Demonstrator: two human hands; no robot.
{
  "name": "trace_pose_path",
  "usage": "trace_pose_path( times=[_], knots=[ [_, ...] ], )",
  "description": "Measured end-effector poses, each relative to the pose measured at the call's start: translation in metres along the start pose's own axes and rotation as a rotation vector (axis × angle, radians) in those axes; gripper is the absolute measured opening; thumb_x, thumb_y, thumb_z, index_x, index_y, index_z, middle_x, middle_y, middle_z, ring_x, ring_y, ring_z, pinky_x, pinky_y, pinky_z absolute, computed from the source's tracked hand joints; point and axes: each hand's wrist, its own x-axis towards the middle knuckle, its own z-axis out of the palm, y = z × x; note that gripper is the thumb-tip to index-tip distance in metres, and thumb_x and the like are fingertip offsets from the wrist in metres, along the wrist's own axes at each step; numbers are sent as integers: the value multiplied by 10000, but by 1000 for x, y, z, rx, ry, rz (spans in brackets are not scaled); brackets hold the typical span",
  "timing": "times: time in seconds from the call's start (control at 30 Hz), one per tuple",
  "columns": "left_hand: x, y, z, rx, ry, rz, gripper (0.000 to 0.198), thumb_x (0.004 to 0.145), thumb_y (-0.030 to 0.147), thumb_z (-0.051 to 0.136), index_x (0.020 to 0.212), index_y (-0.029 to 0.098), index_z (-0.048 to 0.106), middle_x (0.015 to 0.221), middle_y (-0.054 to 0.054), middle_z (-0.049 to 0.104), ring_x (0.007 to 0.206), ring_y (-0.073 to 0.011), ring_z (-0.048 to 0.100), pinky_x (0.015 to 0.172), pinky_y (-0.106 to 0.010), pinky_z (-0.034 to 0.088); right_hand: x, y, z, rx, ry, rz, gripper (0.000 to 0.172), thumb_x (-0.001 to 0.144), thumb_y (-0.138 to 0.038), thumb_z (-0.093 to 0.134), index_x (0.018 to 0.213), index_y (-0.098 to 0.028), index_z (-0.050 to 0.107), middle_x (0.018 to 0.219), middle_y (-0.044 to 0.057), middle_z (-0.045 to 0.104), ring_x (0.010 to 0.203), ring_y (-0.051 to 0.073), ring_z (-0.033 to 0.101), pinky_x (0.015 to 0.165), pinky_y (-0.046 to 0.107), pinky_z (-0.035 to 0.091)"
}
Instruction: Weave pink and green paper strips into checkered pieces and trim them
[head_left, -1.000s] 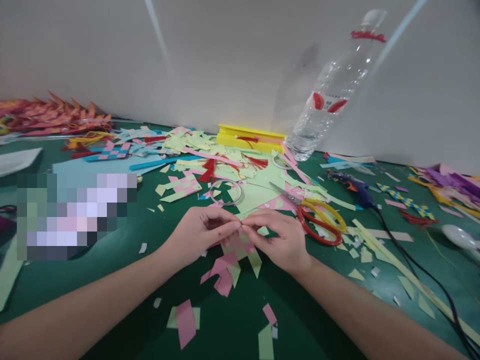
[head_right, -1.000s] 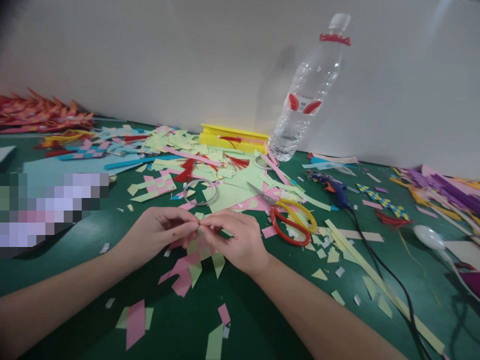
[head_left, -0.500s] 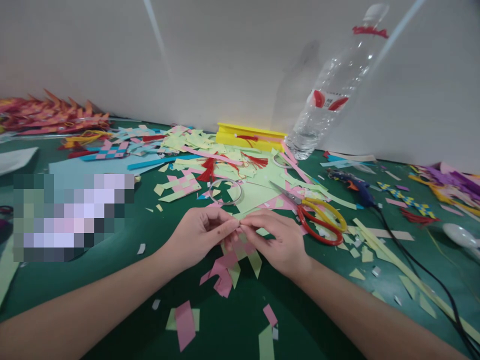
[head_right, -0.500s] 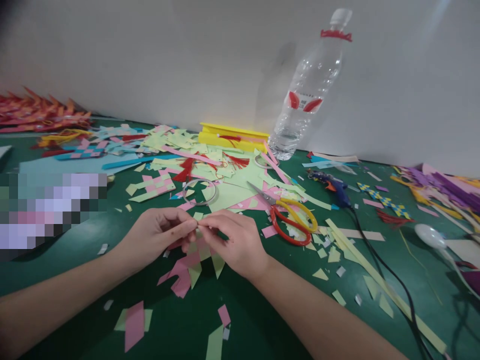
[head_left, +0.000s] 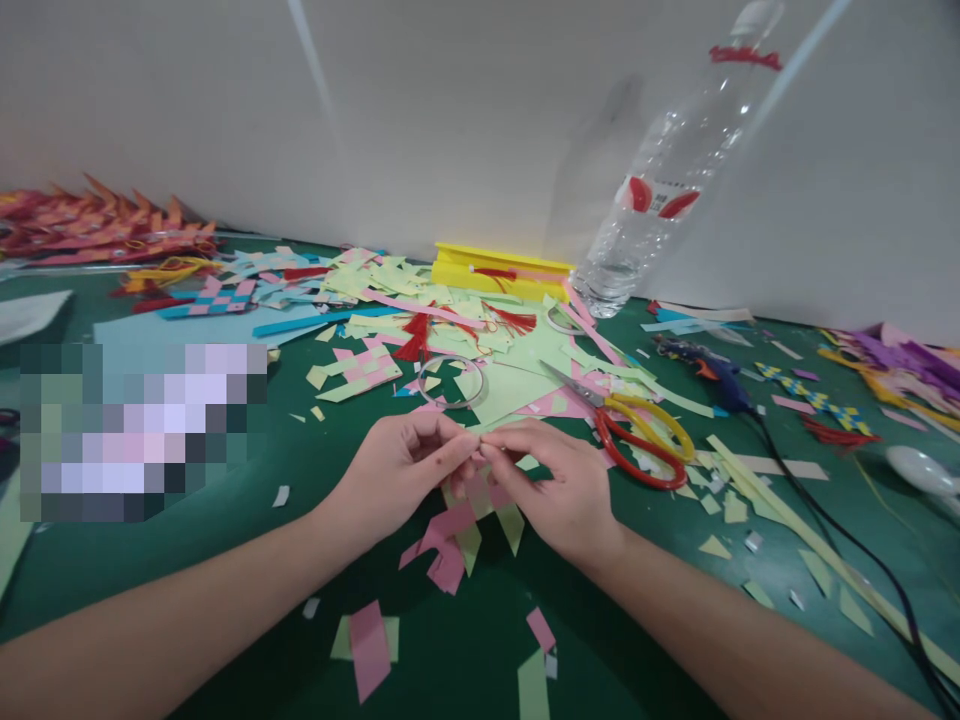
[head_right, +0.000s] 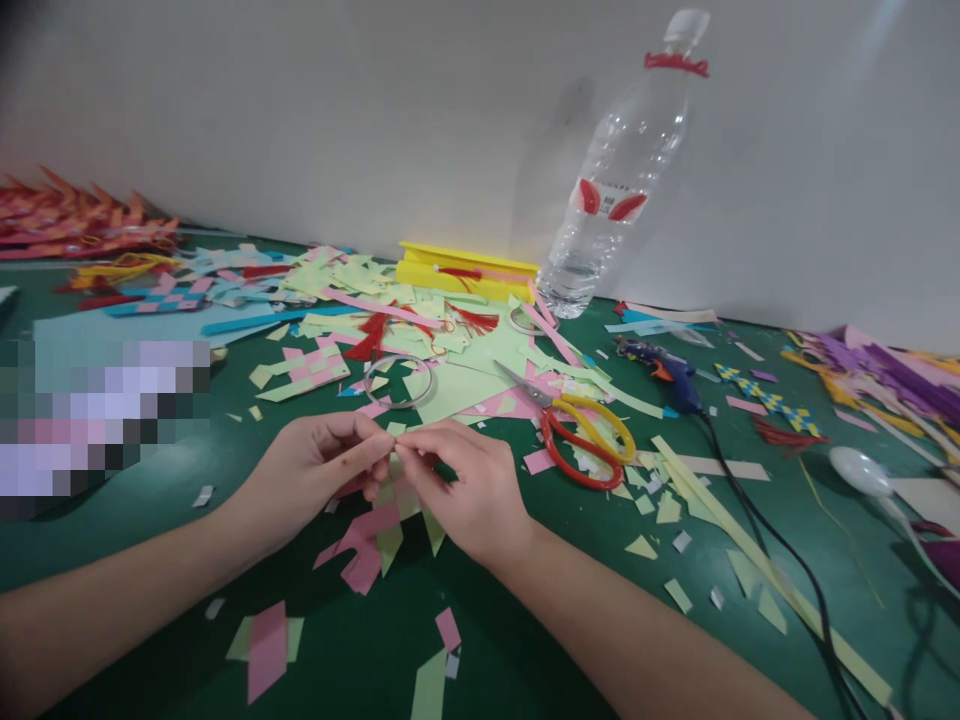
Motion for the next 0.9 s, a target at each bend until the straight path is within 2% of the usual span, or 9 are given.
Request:
trace_pose_path(
  times=[0.2,0.37,0.6,0.9],
  knots=[
    [0,3,-1,69,13,25,280,855,351,548,668,146,584,496,39,554,398,-48,441,370,-131,321,2,-7,1,115,9,158,95,781,-128,620,761,-186,692,699,18,711,597,117,638,572,230,533],
    [0,3,0,107,17,29,273,851,340,539,663,147,577,497,36,554,393,-48,438,368,-131,330,0,-4,2,185,10,234,72,764,-152,645,756,-196,701,704,10,716,614,128,649,569,244,545],
    [1,3,-2,91,9,47,264,845,343,553,665,153,582,514,33,562,439,-67,503,387,-135,364,1,-1,2,278,-6,265,80,752,-142,650,751,-198,707,724,13,719,640,131,656,583,255,557],
    [0,0,-3,111,6,50,249,844,328,549,675,150,584,517,33,566,427,-63,489,377,-136,353,1,0,0,311,-38,265,83,758,-154,654,762,-208,717,740,12,725,648,133,659,598,263,562]
  ],
)
